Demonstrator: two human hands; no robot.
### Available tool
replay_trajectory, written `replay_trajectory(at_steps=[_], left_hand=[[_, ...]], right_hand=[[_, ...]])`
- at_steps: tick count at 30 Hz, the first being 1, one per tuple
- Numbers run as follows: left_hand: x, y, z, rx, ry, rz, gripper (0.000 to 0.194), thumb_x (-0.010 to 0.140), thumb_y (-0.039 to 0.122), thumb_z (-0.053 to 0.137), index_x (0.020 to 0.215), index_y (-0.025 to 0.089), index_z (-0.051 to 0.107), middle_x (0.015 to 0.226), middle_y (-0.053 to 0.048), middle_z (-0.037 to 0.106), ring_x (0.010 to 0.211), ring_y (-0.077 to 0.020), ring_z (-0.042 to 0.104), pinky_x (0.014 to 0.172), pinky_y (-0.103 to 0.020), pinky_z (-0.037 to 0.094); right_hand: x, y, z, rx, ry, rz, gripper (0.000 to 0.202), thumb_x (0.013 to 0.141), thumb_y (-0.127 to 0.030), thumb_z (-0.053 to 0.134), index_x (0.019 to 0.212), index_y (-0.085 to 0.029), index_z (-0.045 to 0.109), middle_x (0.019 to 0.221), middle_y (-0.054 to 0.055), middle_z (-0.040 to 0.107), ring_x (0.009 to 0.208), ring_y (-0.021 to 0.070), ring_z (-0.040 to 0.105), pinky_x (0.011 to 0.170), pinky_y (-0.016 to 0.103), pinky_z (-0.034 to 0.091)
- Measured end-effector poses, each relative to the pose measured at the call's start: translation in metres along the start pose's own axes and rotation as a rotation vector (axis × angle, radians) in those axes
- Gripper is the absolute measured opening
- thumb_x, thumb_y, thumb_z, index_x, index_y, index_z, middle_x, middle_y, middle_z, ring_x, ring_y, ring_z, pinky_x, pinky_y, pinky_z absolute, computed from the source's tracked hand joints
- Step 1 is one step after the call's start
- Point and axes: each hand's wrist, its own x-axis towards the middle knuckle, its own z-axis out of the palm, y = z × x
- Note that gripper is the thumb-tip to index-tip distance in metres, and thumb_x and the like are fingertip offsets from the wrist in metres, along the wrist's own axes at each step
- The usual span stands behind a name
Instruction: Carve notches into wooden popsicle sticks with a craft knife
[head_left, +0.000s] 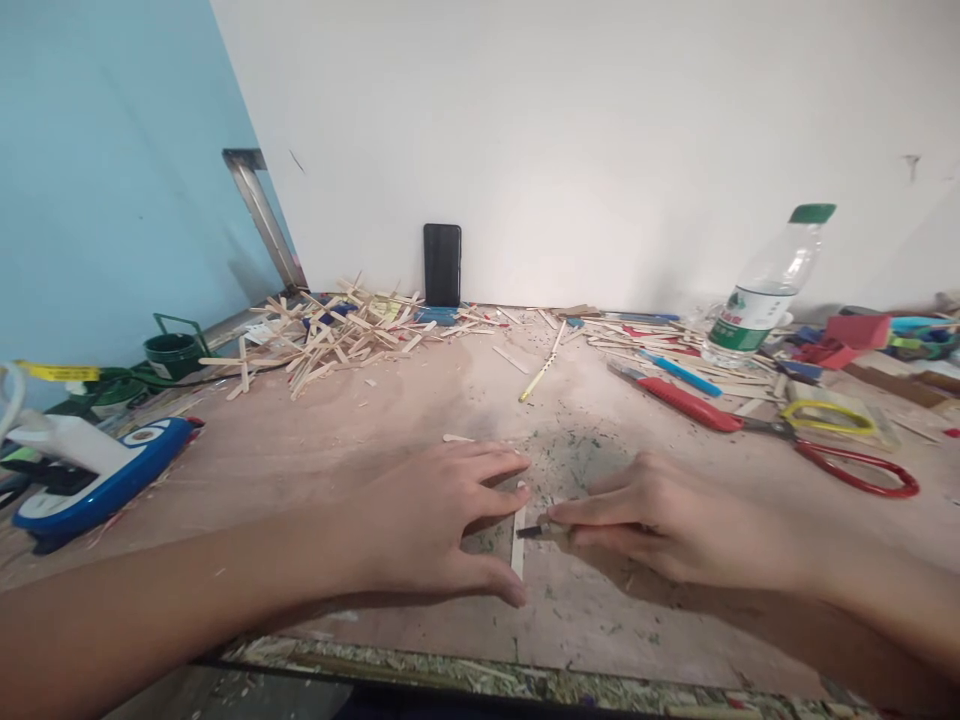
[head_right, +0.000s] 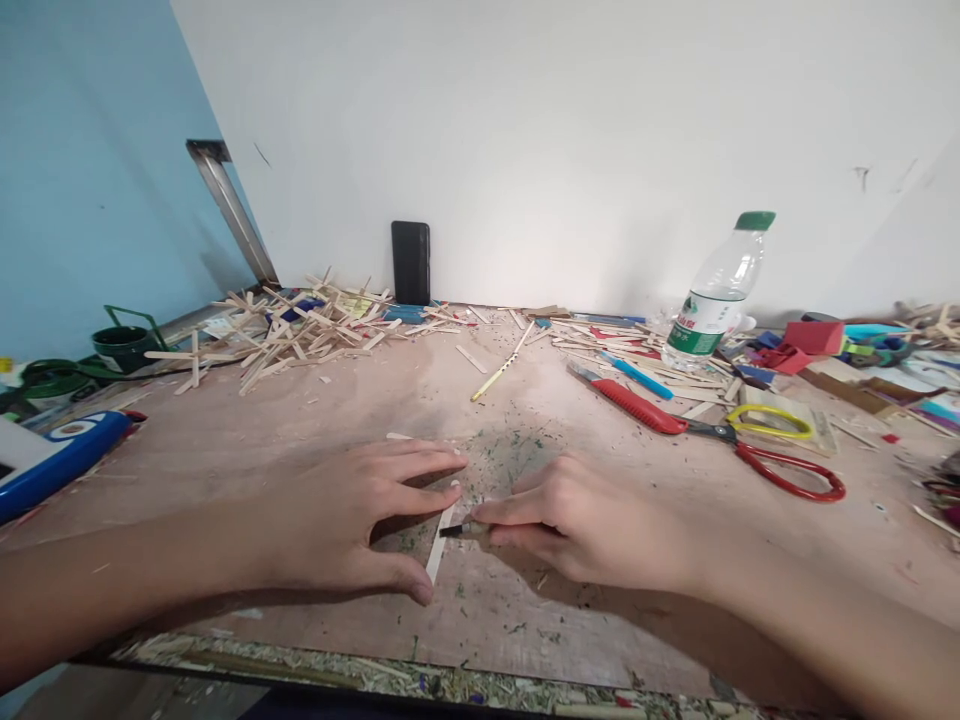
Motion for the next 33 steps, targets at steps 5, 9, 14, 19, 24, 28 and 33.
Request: replay_trajectory(at_steps=[5, 9, 14, 19, 24, 28, 33], left_hand=[[0.000, 0.001, -0.003, 0.008, -0.017, 0.010, 0.083, 0.098, 0.082, 0.076, 0.152, 0.019, 0.076, 0.169, -0.020, 0.061, 0.156, -0.0441, 0.060, 0.130, -0.057, 0.049], [0.000, 0.000, -0.002, 0.002, -0.014, 0.006, 0.081, 0.100, 0.082, 0.074, 0.152, 0.019, 0.076, 0.169, -0.019, 0.062, 0.156, -0.0438, 0.060, 0.129, -0.058, 0.050], [0.002, 0.001, -0.003, 0.005, -0.025, -0.002, 0.082, 0.100, 0.082, 0.074, 0.151, 0.019, 0.077, 0.169, -0.020, 0.061, 0.157, -0.0448, 0.059, 0.130, -0.059, 0.049], [0.001, 0.001, -0.004, 0.053, -0.050, 0.004, 0.086, 0.099, 0.084, 0.073, 0.153, 0.018, 0.075, 0.170, -0.021, 0.059, 0.158, -0.0472, 0.058, 0.131, -0.064, 0.048], [0.001, 0.007, -0.008, 0.165, -0.037, 0.038, 0.086, 0.097, 0.086, 0.073, 0.151, 0.019, 0.077, 0.165, -0.020, 0.065, 0.150, -0.0431, 0.066, 0.127, -0.057, 0.055], [0.002, 0.009, -0.015, 0.337, 0.039, 0.160, 0.078, 0.100, 0.084, 0.071, 0.145, 0.020, 0.078, 0.154, -0.015, 0.075, 0.133, -0.0371, 0.078, 0.114, -0.049, 0.066], [0.001, -0.025, -0.006, 0.532, 0.081, 0.410, 0.065, 0.112, 0.073, 0.062, 0.149, 0.020, 0.072, 0.154, -0.011, 0.075, 0.135, -0.0261, 0.077, 0.114, -0.031, 0.063]], right_hand=[[-0.002, -0.001, 0.000, 0.018, 0.014, 0.001, 0.030, 0.118, -0.022, 0.059, 0.129, -0.012, 0.086, 0.091, 0.007, 0.087, 0.066, 0.0151, 0.067, 0.062, 0.030, 0.044], [-0.003, 0.002, 0.002, 0.014, 0.038, -0.013, 0.030, 0.119, -0.023, 0.060, 0.133, -0.014, 0.086, 0.098, 0.009, 0.088, 0.075, 0.0172, 0.072, 0.066, 0.029, 0.047], [-0.003, 0.007, 0.003, -0.008, 0.039, -0.022, 0.032, 0.119, -0.024, 0.059, 0.135, -0.016, 0.085, 0.100, 0.011, 0.086, 0.081, 0.0197, 0.073, 0.067, 0.031, 0.047], [-0.004, 0.010, 0.002, -0.037, 0.029, -0.006, 0.030, 0.118, -0.025, 0.061, 0.136, -0.017, 0.084, 0.097, 0.009, 0.086, 0.078, 0.0190, 0.072, 0.067, 0.031, 0.046], [-0.005, 0.010, 0.002, -0.075, 0.032, -0.015, 0.029, 0.118, -0.025, 0.058, 0.122, -0.014, 0.085, 0.088, 0.007, 0.082, 0.071, 0.0175, 0.067, 0.062, 0.030, 0.043], [-0.006, 0.015, 0.007, -0.113, 0.062, -0.017, 0.023, 0.113, -0.022, 0.064, 0.120, -0.020, 0.085, 0.088, 0.005, 0.084, 0.068, 0.0171, 0.066, 0.060, 0.030, 0.040], [-0.008, 0.030, 0.019, -0.096, 0.137, -0.037, 0.023, 0.109, -0.026, 0.069, 0.124, -0.022, 0.087, 0.090, 0.007, 0.087, 0.068, 0.0182, 0.068, 0.057, 0.031, 0.037]])
